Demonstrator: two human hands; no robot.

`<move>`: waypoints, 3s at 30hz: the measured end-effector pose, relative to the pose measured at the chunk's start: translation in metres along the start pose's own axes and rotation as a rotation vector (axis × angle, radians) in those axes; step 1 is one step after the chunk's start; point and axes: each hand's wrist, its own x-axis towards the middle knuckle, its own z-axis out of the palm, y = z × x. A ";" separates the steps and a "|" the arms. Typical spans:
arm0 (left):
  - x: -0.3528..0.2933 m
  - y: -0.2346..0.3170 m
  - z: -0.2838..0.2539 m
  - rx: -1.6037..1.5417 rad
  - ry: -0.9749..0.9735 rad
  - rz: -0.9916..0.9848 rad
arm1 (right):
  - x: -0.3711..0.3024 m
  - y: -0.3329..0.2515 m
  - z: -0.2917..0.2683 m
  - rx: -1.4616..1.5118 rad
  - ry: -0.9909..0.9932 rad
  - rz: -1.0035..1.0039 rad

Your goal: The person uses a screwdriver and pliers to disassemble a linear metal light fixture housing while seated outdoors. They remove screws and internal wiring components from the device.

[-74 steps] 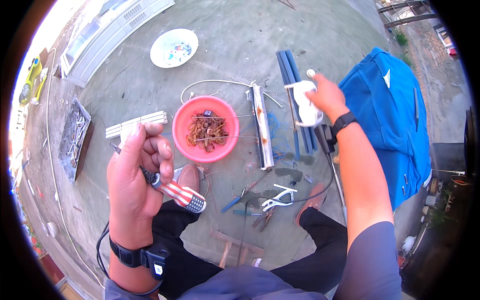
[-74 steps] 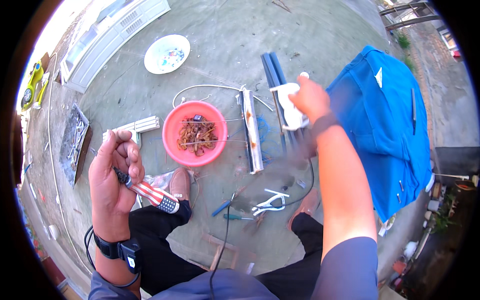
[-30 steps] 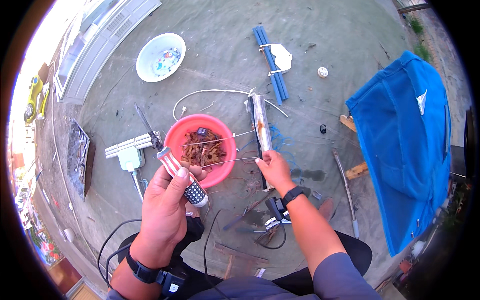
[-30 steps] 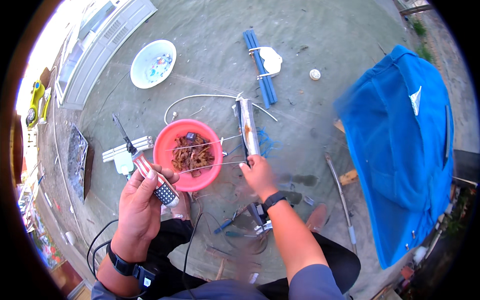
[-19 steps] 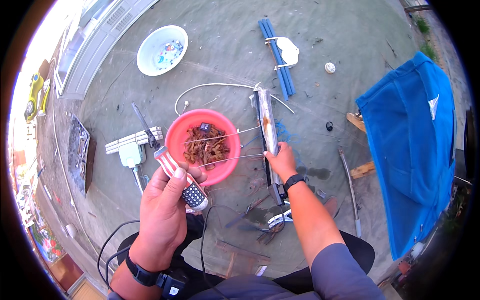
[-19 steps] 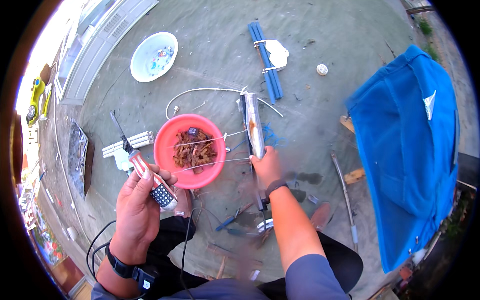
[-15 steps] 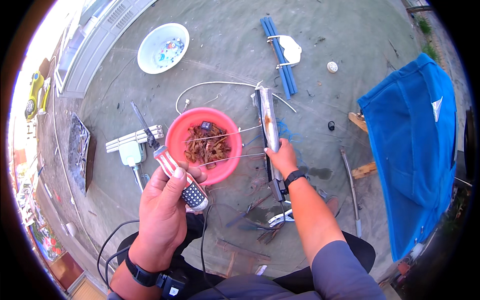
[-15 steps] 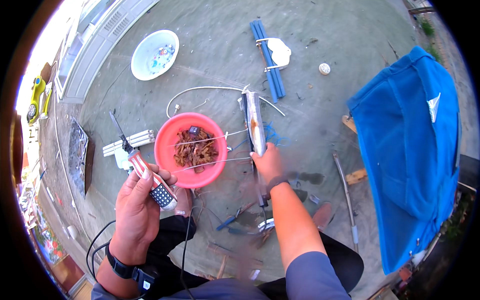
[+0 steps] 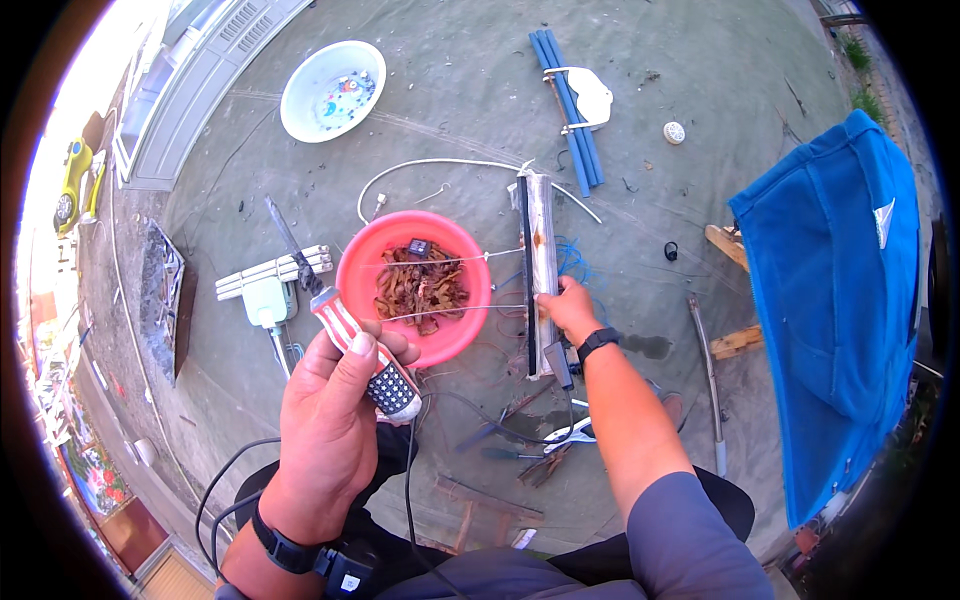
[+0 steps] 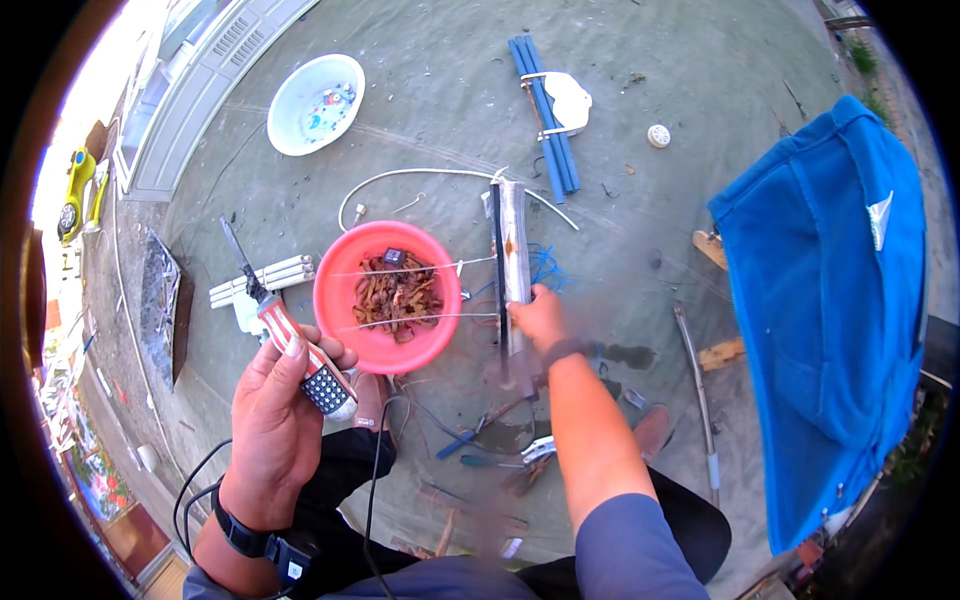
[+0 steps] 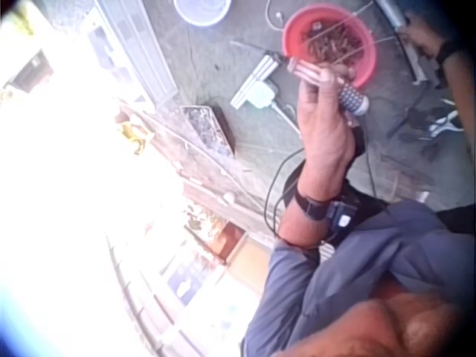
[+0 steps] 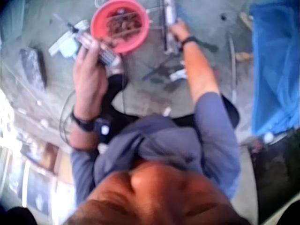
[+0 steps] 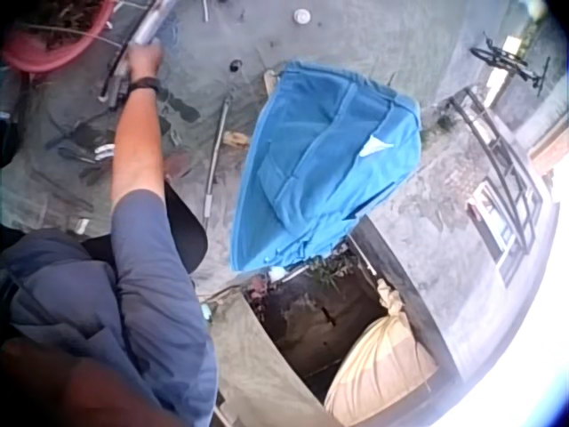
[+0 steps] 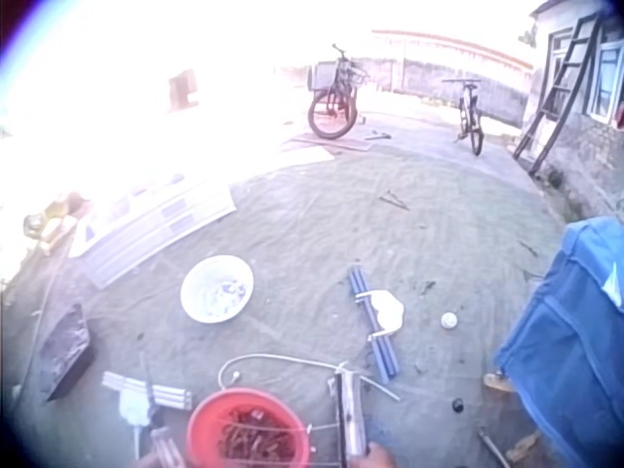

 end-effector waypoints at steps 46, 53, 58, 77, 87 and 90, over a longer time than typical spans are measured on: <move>-0.093 -0.067 0.046 0.340 -0.495 0.355 | -0.355 -0.096 -0.094 0.330 -0.002 -0.577; -0.110 -0.061 0.054 0.356 -0.476 0.403 | -0.348 -0.088 -0.097 0.464 -0.009 -0.629; -0.112 -0.065 0.059 0.406 -0.475 0.414 | -0.341 -0.078 -0.099 0.489 0.007 -0.619; -0.107 -0.071 0.055 0.878 -0.542 0.575 | -0.326 -0.091 -0.131 0.533 0.012 -0.623; -0.105 -0.021 0.030 0.982 -0.657 0.676 | -0.321 -0.090 -0.169 0.598 0.244 -0.665; -0.110 -0.004 0.023 0.835 -0.676 0.494 | -0.319 -0.086 -0.178 0.618 0.226 -0.669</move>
